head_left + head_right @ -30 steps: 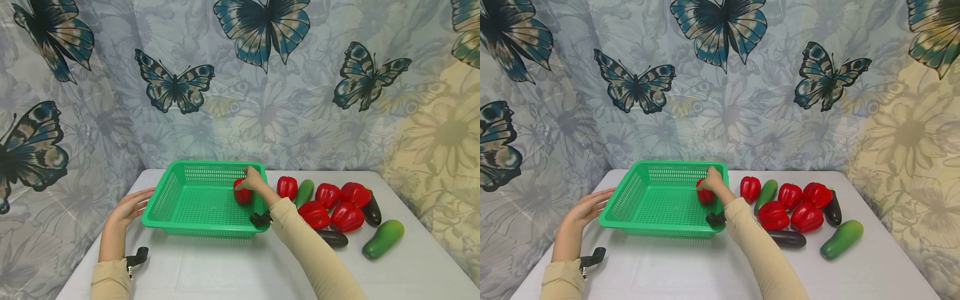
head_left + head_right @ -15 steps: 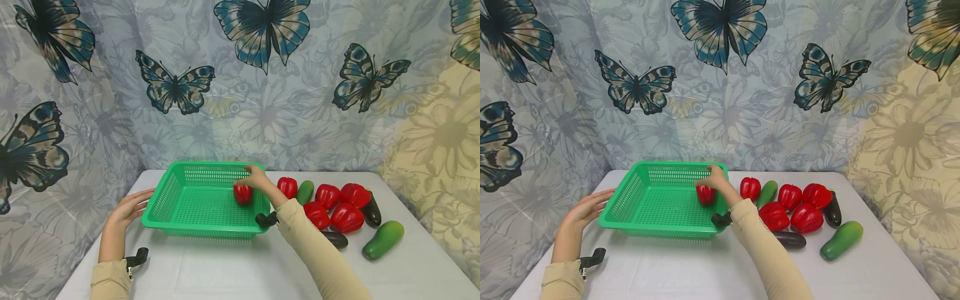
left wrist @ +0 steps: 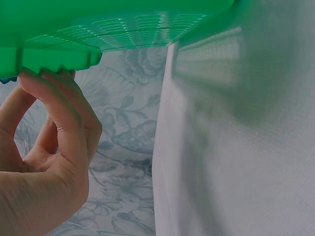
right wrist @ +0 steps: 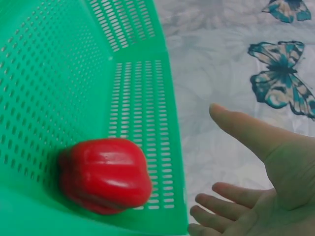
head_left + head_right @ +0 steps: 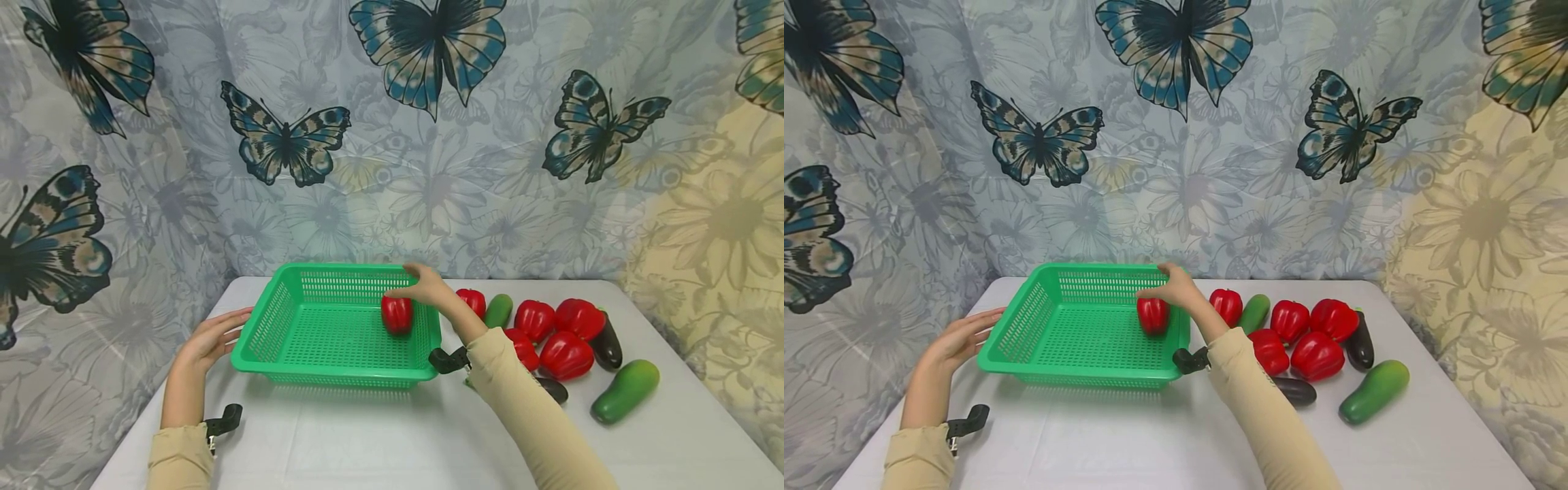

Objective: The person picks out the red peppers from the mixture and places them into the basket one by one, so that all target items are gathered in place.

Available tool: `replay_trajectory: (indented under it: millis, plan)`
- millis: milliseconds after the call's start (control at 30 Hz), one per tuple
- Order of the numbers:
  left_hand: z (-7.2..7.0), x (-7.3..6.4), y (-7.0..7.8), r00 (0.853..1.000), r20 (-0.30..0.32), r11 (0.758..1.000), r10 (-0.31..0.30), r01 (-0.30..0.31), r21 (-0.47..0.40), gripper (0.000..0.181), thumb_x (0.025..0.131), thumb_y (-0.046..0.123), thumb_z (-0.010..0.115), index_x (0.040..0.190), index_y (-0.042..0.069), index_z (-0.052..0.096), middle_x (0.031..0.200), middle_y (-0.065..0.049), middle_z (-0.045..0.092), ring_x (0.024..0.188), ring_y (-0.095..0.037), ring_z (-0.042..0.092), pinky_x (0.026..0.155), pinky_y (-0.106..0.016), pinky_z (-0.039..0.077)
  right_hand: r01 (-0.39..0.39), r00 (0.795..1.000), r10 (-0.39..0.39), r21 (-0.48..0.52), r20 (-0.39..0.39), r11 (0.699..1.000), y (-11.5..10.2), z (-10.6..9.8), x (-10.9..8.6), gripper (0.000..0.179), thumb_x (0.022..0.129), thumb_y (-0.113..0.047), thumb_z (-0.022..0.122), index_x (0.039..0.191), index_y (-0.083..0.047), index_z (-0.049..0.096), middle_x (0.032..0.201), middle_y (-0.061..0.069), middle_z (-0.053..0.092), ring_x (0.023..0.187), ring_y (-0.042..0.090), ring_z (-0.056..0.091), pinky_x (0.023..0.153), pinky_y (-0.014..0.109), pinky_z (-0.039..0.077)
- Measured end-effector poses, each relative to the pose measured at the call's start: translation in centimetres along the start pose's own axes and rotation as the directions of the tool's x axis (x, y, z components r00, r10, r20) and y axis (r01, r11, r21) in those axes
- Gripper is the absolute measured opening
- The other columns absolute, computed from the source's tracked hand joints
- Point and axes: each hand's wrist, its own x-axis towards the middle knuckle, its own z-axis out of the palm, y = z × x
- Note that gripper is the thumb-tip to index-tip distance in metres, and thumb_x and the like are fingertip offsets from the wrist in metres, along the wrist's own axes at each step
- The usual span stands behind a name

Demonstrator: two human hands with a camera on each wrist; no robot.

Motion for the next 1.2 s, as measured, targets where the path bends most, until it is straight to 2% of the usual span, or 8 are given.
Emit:
replay_trajectory:
  millis: [833, 1200]
  plan:
    - [-0.1, 0.2, -0.1, 1.000, -0.007, 1.000, -0.011, 0.011, -0.001, 0.016, 0.095, 0.027, 0.066, 0.106, 0.036, 0.072, 0.100, 0.025, 0.067, 0.095, 0.001, 0.065, 0.082, -0.023, 0.054, 0.038, 0.999, -0.038, 0.128, -0.001, 0.991, 2.1, -4.4, -2.7, 0.086, 0.087, -0.037, 0.073, 0.154, -0.009, 0.027, 0.160, 0.012, 0.028, 0.149, 0.035, 0.024, 0.117, 0.054, 0.028]
    - [0.0, 0.0, 0.0, 1.000, -0.001, 1.000, -0.010, 0.010, 0.004, 0.014, 0.095, 0.027, 0.065, 0.103, 0.037, 0.071, 0.099, 0.025, 0.067, 0.095, 0.001, 0.065, 0.082, -0.023, 0.054, -0.015, 0.999, 0.020, 0.117, -0.038, 0.993, 3.5, -6.3, -3.7, 0.087, 0.087, -0.045, 0.071, 0.155, -0.014, 0.027, 0.160, 0.011, 0.028, 0.148, 0.039, 0.024, 0.117, 0.056, 0.028]
